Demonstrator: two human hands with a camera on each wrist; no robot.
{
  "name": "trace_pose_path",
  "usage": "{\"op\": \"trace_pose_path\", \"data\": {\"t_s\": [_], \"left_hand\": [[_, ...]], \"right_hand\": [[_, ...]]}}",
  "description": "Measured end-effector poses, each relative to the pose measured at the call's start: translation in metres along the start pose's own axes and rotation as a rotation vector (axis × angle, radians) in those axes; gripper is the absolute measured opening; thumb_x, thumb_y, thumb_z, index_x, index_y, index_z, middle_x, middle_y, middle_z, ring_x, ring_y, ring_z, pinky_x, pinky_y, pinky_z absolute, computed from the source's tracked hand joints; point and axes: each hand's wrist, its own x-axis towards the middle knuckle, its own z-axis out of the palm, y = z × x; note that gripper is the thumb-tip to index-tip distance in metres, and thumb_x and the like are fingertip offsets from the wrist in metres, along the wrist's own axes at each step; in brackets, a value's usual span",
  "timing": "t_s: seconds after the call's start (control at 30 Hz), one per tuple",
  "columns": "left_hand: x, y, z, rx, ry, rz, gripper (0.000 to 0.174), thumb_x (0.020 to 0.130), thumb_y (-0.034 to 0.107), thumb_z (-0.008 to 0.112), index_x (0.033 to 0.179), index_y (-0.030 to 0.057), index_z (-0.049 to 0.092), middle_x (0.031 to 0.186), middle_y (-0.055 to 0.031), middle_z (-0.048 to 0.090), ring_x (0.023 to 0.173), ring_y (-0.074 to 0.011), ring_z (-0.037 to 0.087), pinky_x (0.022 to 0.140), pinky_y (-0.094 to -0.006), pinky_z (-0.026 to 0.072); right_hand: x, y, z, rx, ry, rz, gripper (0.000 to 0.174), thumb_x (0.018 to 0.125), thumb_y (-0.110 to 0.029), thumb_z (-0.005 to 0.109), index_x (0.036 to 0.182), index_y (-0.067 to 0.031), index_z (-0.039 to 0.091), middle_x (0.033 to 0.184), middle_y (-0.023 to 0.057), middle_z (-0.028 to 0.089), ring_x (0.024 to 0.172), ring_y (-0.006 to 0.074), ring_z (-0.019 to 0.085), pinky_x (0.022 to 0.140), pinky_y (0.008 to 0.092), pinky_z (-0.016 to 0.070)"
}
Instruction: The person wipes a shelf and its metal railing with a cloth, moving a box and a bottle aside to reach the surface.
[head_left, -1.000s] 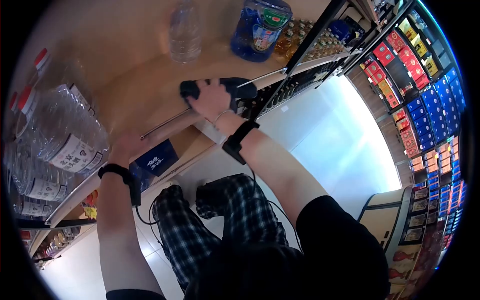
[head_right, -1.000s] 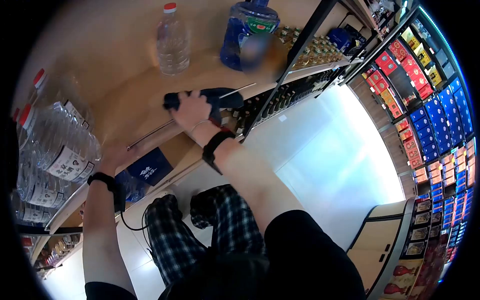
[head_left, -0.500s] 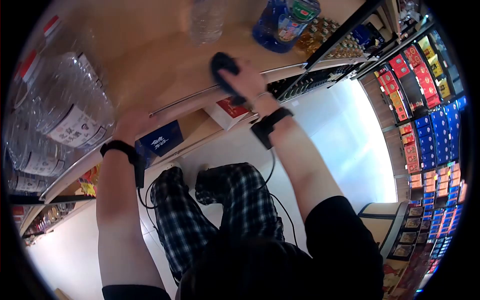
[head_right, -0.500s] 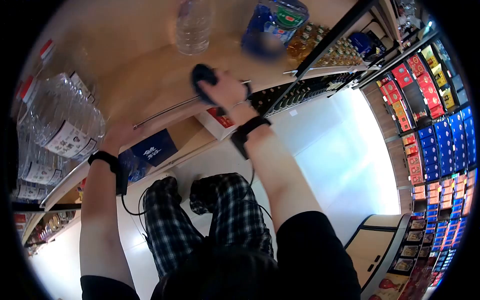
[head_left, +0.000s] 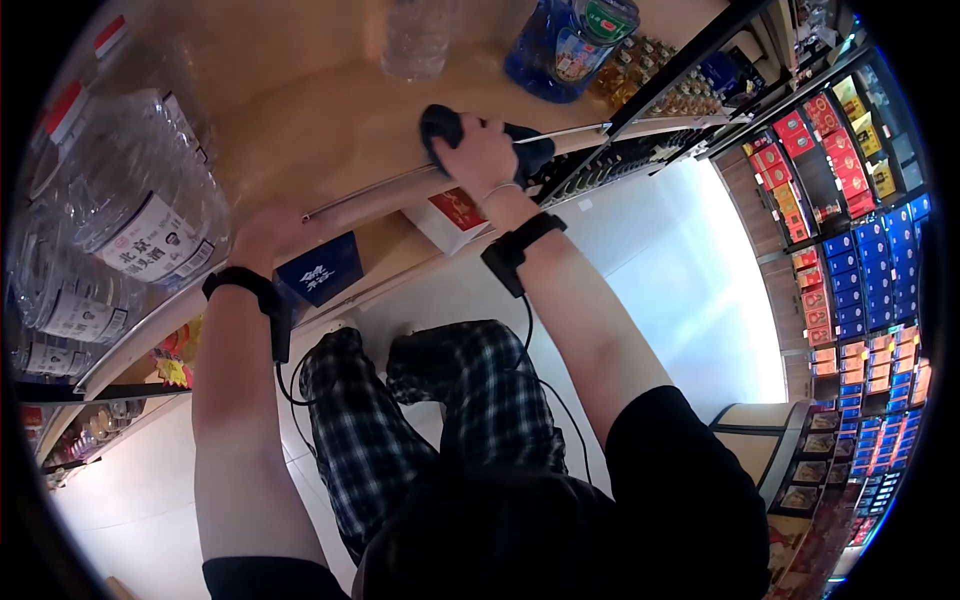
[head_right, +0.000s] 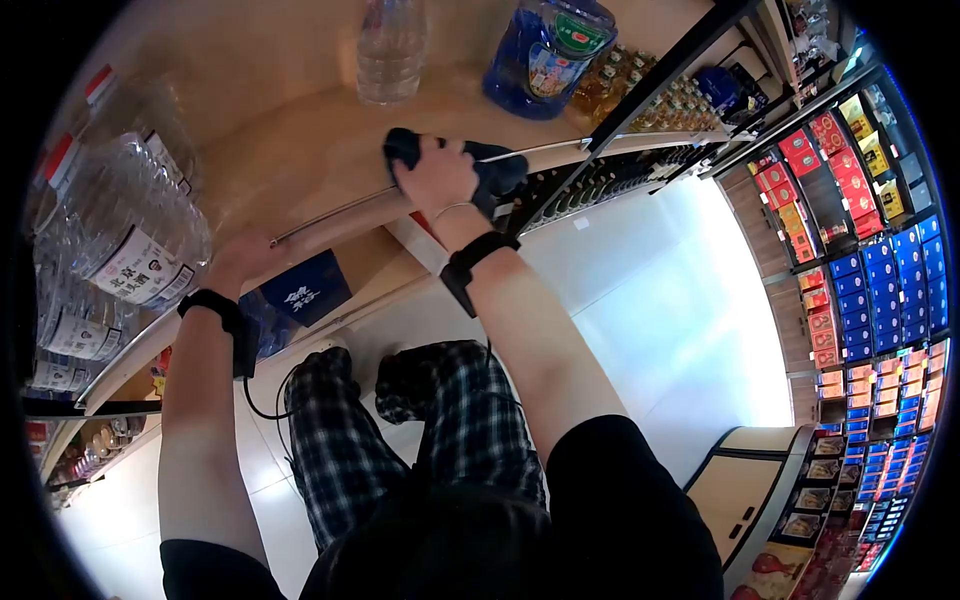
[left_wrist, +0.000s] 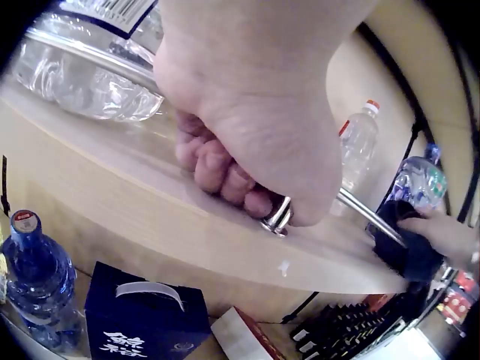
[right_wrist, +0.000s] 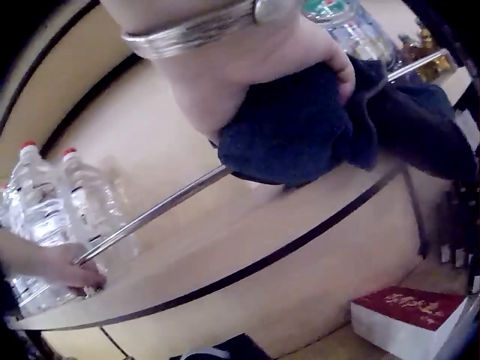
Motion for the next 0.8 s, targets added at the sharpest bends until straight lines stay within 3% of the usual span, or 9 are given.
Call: {"op": "trace_pose_path", "data": {"t_s": [0.1,0.2,0.3,0.5,0.6,0.8], "left_hand": [[-0.016,0.012,-0.023,-0.061,-0.001,0.05,0.061,0.082,0.056,0.047,0.094,0.0002,0.068,0.096,-0.0254,0.064,0.094,-0.0384,0.061,0.087,-0.0432,0.0472],[-0.004,0.004,-0.005,0.006,0.063,-0.005,0.06,0.08,0.055,0.05,0.092,0.0001,0.069,0.096,-0.0249,0.064,0.094,-0.0386,0.062,0.086,-0.0434,0.0477],[-0.001,0.01,-0.016,0.003,-0.137,-0.072,0.051,0.08,0.046,0.056,0.108,0.0044,0.066,0.108,-0.0212,0.064,0.102,-0.0347,0.061,0.09,-0.0406,0.0472],[-0.004,0.008,-0.012,-0.082,-0.051,-0.068,0.046,0.078,0.041,0.057,0.102,0.0032,0.068,0.106,-0.0214,0.064,0.101,-0.0345,0.061,0.09,-0.0417,0.0476],[0.007,-0.005,0.007,-0.065,-0.004,0.002,0.053,0.08,0.05,0.052,0.095,0.0017,0.069,0.097,-0.0243,0.065,0.096,-0.0381,0.061,0.086,-0.0434,0.0482],[0.012,-0.008,0.011,-0.027,-0.027,-0.006,0.054,0.079,0.049,0.051,0.093,-0.0003,0.069,0.095,-0.0249,0.065,0.094,-0.0391,0.062,0.085,-0.0434,0.0486]], "right_hand": [[-0.029,-0.046,0.003,0.082,-0.035,-0.074,0.05,0.077,-0.045,0.064,0.114,-0.0124,0.056,0.115,0.02,0.048,0.1,0.039,0.055,0.075,0.0478,0.0518],[-0.044,-0.072,0.008,0.11,-0.005,-0.13,0.048,0.077,-0.043,0.065,0.114,-0.0132,0.055,0.114,0.0195,0.048,0.098,0.0389,0.055,0.071,0.0478,0.0525],[-0.048,-0.076,0.007,0.135,0.003,-0.144,0.048,0.078,-0.042,0.065,0.116,-0.0144,0.055,0.113,0.0189,0.048,0.097,0.0386,0.055,0.07,0.0467,0.0533],[-0.043,-0.07,0.004,0.159,-0.033,-0.189,0.049,0.079,-0.043,0.064,0.118,-0.014,0.056,0.114,0.0191,0.049,0.096,0.0383,0.057,0.072,0.0452,0.0541],[-0.044,-0.07,0.006,0.134,-0.019,-0.189,0.049,0.079,-0.043,0.064,0.118,-0.0141,0.056,0.113,0.0189,0.049,0.095,0.0383,0.057,0.072,0.0451,0.0541],[-0.045,-0.071,0.002,0.146,0.017,-0.185,0.051,0.079,-0.045,0.064,0.12,-0.014,0.056,0.11,0.0204,0.052,0.095,0.0395,0.059,0.076,0.0447,0.0532]]}}
